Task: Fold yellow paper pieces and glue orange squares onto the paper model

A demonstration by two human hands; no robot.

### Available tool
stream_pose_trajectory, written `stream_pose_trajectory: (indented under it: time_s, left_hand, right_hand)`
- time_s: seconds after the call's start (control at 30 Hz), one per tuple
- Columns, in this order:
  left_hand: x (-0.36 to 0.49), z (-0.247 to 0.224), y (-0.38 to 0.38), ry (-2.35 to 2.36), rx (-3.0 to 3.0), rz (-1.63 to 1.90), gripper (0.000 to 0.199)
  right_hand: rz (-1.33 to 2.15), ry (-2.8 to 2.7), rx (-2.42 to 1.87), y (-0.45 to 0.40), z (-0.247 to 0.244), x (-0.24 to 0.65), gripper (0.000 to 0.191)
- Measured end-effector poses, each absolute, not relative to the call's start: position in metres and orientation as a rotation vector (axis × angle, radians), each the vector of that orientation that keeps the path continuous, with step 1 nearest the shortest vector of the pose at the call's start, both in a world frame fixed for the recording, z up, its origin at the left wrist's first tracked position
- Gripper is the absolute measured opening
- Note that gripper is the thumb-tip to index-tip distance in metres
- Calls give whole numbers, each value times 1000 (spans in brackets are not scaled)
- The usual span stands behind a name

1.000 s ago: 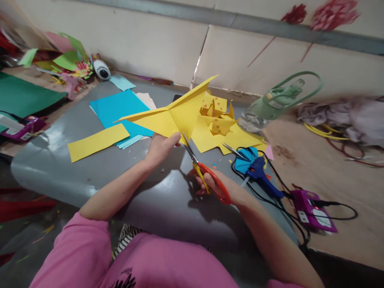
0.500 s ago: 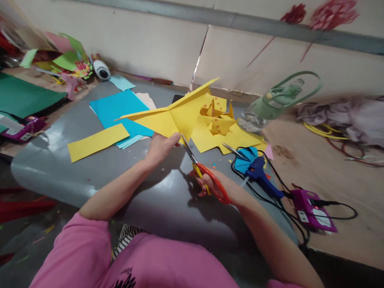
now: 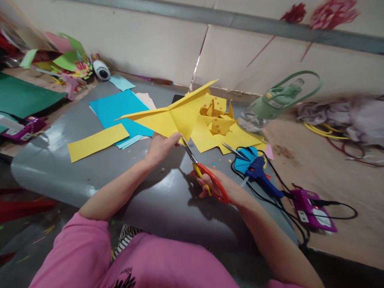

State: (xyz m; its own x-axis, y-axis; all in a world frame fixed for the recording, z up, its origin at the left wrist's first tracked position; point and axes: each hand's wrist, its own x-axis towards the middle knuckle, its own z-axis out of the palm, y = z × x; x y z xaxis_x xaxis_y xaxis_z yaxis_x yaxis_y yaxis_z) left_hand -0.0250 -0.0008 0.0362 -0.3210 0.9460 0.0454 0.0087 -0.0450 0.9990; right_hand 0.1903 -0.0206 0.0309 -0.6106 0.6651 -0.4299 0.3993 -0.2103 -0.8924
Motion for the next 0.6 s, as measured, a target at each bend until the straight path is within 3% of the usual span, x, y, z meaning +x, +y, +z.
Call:
stream_pose_trajectory:
  time_s: [0.6]
  left_hand:
    - [-26, 35, 0, 1433, 1079, 1470, 18]
  right_hand:
    - [1978, -1650, -1315, -17, 24, 190, 57]
